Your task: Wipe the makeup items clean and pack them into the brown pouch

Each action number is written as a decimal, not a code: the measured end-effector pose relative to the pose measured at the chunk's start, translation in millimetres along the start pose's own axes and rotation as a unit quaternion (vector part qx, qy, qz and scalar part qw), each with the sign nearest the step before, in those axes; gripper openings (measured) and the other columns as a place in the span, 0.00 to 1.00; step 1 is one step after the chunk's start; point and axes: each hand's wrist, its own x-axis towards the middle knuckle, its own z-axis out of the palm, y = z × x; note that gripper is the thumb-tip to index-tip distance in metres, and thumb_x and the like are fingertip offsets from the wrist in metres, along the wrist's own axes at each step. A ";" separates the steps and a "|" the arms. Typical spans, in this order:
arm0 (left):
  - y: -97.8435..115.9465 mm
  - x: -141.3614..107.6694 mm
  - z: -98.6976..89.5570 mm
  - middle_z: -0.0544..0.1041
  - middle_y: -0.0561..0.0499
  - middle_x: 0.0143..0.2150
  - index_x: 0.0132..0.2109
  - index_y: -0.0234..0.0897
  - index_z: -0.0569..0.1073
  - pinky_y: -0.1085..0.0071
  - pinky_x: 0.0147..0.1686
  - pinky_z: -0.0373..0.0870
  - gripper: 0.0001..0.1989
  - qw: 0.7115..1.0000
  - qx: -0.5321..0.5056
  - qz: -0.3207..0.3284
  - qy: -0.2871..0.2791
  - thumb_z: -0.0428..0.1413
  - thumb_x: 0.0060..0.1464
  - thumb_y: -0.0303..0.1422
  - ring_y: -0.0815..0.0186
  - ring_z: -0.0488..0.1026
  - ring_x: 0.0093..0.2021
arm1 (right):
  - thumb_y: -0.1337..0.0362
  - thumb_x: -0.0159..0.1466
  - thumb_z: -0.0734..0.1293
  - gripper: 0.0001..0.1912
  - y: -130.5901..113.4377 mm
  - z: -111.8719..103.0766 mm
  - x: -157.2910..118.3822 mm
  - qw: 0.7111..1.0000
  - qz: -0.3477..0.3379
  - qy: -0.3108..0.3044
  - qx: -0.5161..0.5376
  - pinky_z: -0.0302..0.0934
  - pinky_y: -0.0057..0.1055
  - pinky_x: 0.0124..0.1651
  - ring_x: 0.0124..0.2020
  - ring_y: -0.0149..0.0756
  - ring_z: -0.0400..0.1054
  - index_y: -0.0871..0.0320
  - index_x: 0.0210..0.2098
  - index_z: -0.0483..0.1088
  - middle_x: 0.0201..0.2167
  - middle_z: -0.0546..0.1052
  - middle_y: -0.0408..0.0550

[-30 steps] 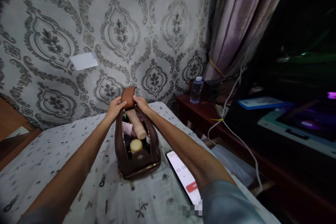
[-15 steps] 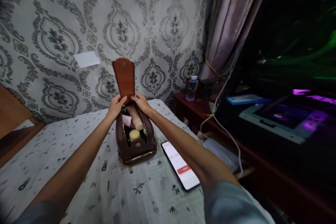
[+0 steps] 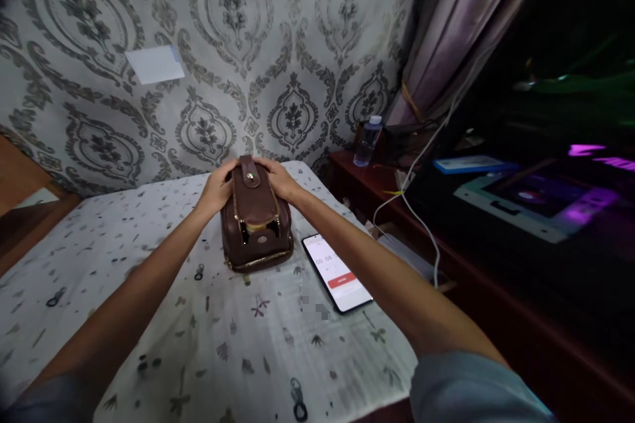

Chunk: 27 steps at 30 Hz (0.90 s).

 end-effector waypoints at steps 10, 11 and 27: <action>-14.5 -25.2 3.9 0.64 0.52 0.70 0.62 0.48 0.71 0.45 0.71 0.46 0.22 1.000 -0.002 0.021 -0.012 0.48 0.63 0.34 0.51 0.53 0.73 | 0.55 0.56 0.75 0.19 -7.6 -8.9 -17.9 0.997 0.037 0.020 -0.061 0.48 0.51 0.70 0.64 0.51 0.64 0.45 0.48 0.80 0.53 0.79 0.40; -11.3 -29.0 1.6 0.62 0.52 0.71 0.63 0.49 0.69 0.44 0.71 0.45 0.22 1.000 -0.005 0.019 -0.019 0.48 0.64 0.35 0.50 0.52 0.74 | 0.54 0.56 0.76 0.19 -9.0 -9.0 -18.5 0.997 0.040 0.024 -0.060 0.47 0.51 0.71 0.65 0.51 0.63 0.44 0.48 0.80 0.54 0.79 0.41; 41.2 -104.4 9.9 0.47 0.42 0.77 0.69 0.46 0.59 0.43 0.71 0.44 0.36 0.996 0.079 0.001 -0.034 0.56 0.58 0.52 0.44 0.35 0.76 | 0.44 0.59 0.71 0.26 -7.8 10.8 -81.3 0.993 0.049 0.101 -0.040 0.47 0.48 0.72 0.67 0.48 0.61 0.49 0.53 0.77 0.62 0.74 0.45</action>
